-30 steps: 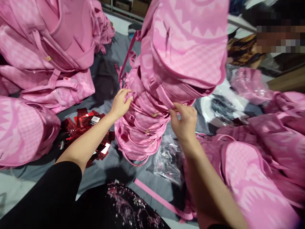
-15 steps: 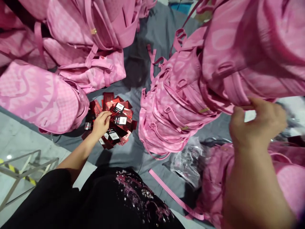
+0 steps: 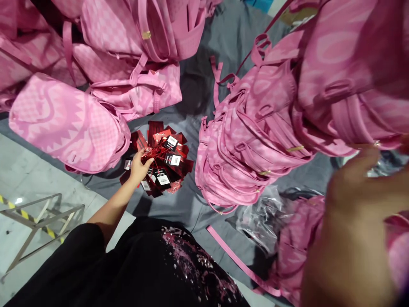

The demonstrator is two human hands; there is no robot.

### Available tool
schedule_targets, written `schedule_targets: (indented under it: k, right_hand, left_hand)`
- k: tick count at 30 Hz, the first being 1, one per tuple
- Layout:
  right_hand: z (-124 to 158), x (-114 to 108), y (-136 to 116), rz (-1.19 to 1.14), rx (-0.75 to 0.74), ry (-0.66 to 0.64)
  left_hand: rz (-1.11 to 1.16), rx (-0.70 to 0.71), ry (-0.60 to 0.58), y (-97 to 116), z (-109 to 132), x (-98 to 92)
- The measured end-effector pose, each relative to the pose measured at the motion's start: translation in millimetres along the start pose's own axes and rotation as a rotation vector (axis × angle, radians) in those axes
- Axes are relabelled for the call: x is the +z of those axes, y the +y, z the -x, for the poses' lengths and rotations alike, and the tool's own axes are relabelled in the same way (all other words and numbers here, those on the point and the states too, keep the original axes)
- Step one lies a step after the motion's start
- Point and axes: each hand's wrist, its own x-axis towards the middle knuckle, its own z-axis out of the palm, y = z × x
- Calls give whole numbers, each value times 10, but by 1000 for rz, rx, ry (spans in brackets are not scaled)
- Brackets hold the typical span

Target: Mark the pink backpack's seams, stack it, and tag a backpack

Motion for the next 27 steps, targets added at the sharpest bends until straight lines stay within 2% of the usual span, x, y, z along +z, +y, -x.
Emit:
schedule_targets:
  k: [2,3,5,7,8,10,12,15,18,21,24,27]
  right_hand:
    - [489,53,-472,-174,-74,-74]
    - [795,101,-763,-335,-131,-229]
    - [1430,219,-1409,-652,-286,-865]
    - [1953,355,-2042,-663,-291,-1062]
    - [2138,426,-2314,-560,-232,-1245]
    - [2353,567,-2711,-419,-157,-1389]
    - [2418,686,-2901,-346,-100,-1416]
    - [2378,792,-2964,-263,12,-1385]
    - [2283,822,-3036,-175,136,-1427]
    - [2192,871,-3163,-205,222,-1451]
    - [2158,908,-3144,-254,327,-1421]
    - [2255,699,-2930,-298,434,-1370]
  left_hand:
    - [1,-30,-47,36,-83,41]
    - [11,-46,-68,64,-110,52]
    - [33,-65,-105,116,-132,66]
    - [26,-56,-121,142,-127,76]
    - [19,-46,-128,139,-124,78]
    - [5,-20,-148,106,-130,77]
    - [0,7,-176,57,-161,61]
    - [2,37,-236,17,-237,12]
    - [12,73,-325,46,-286,-60]
    - [19,124,-371,51,-333,-102]
    - [1,123,-299,4,-469,-42]
    - [-16,39,-215,42,-624,-1]
